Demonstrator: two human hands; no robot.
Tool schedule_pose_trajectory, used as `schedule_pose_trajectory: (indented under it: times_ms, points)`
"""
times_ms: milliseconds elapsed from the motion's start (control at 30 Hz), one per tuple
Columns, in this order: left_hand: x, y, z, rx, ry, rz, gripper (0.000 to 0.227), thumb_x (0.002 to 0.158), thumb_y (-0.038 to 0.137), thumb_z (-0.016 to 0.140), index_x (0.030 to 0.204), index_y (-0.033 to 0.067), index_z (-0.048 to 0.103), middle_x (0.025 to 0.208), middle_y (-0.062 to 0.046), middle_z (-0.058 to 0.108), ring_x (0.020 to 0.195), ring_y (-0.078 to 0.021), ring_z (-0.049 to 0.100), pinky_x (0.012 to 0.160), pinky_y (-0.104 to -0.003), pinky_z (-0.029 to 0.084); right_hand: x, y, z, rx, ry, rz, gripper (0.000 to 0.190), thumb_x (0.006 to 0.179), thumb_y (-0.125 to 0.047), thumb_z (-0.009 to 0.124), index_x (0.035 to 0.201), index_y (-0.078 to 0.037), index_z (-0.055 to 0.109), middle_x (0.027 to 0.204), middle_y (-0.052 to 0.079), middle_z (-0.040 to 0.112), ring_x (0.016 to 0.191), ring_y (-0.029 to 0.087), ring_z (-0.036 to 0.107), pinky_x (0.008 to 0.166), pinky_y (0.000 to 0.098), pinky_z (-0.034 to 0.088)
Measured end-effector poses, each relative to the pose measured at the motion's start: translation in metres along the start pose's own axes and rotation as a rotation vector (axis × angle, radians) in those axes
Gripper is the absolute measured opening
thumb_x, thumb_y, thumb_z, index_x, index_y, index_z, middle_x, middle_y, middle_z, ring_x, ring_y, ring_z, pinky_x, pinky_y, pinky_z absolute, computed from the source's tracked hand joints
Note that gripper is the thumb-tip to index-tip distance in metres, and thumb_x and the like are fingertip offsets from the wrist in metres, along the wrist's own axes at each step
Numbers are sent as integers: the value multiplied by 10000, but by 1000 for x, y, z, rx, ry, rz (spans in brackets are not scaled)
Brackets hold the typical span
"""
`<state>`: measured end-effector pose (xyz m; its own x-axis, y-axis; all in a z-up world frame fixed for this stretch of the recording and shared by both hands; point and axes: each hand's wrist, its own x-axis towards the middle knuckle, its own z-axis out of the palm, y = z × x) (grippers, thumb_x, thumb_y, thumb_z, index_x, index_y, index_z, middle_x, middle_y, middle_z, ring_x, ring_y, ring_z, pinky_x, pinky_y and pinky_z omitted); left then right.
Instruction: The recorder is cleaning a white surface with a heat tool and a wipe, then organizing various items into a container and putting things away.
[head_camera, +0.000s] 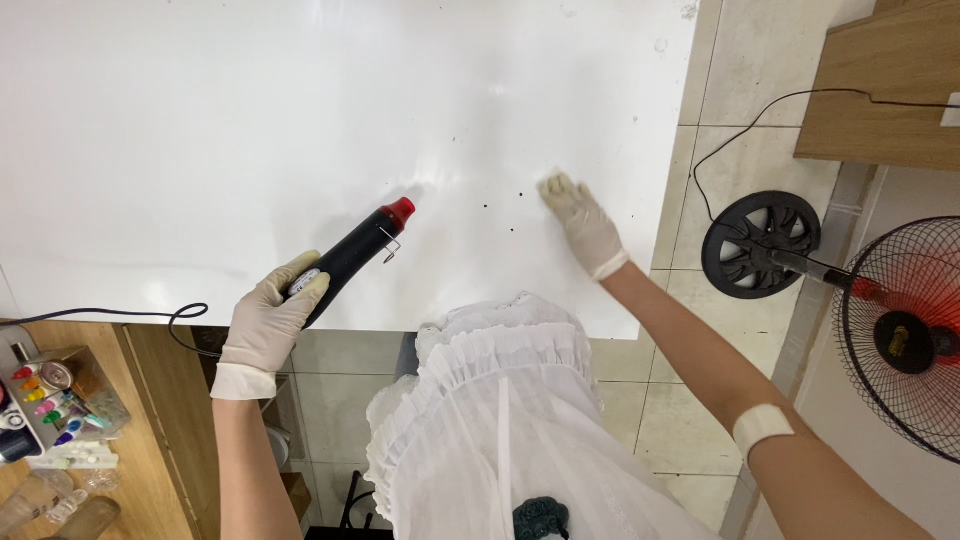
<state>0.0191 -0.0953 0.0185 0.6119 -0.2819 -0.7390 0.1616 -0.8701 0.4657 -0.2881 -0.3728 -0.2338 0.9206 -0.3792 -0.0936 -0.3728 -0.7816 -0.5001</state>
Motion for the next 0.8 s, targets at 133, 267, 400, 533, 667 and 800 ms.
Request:
schedule_pose_trajectory:
  times_ms: [133, 267, 400, 533, 667, 800]
  points:
    - [3, 5, -3, -10, 6, 13, 481, 909, 324, 730, 1348, 130, 692, 896, 14, 651, 675, -42, 491, 601, -196, 432, 10, 30, -3, -109, 29, -126, 562, 972, 25, 545, 1506, -147, 497, 1504, 86, 556, 1428, 222, 480, 1229, 386, 341]
    - [-8, 23, 2, 2, 13, -121, 480, 906, 324, 727, 1361, 174, 701, 793, -4, 575, 533, -76, 384, 468, -253, 342, 95, 59, -42, -169, 107, -154, 521, 990, 76, 512, 1473, -113, 566, 1491, 100, 583, 1402, 256, 516, 1260, 369, 315]
    - [-15, 31, 3, 32, 26, -156, 473, 907, 321, 722, 1359, 184, 698, 782, -3, 590, 525, -78, 404, 463, -250, 365, 184, 73, -71, -69, 283, 92, 481, 957, 105, 466, 1354, -88, 658, 1320, 161, 659, 1204, 316, 622, 1069, 414, 466]
    - [-9, 11, 3, 5, 2, -80, 487, 900, 317, 723, 1356, 149, 683, 839, 17, 629, 606, -57, 456, 529, -228, 400, 205, 86, -44, 297, 195, 520, 311, 1058, -25, 458, 1266, -64, 687, 1152, 155, 716, 1026, 306, 689, 927, 403, 568]
    - [-5, 11, 3, -21, -9, -20, 501, 900, 318, 734, 1347, 99, 681, 915, 5, 669, 754, -60, 541, 709, -186, 462, 147, 40, -47, 32, 204, 33, 473, 992, 105, 449, 1425, -41, 571, 1394, 205, 583, 1308, 330, 534, 1134, 414, 417]
    - [-7, 17, 3, -41, -22, -49, 496, 902, 322, 734, 1339, 93, 689, 928, -14, 677, 768, -88, 550, 705, -213, 460, 47, 5, -13, 44, -28, -118, 527, 1021, 41, 455, 1536, -68, 449, 1556, 173, 474, 1477, 270, 410, 1268, 381, 295]
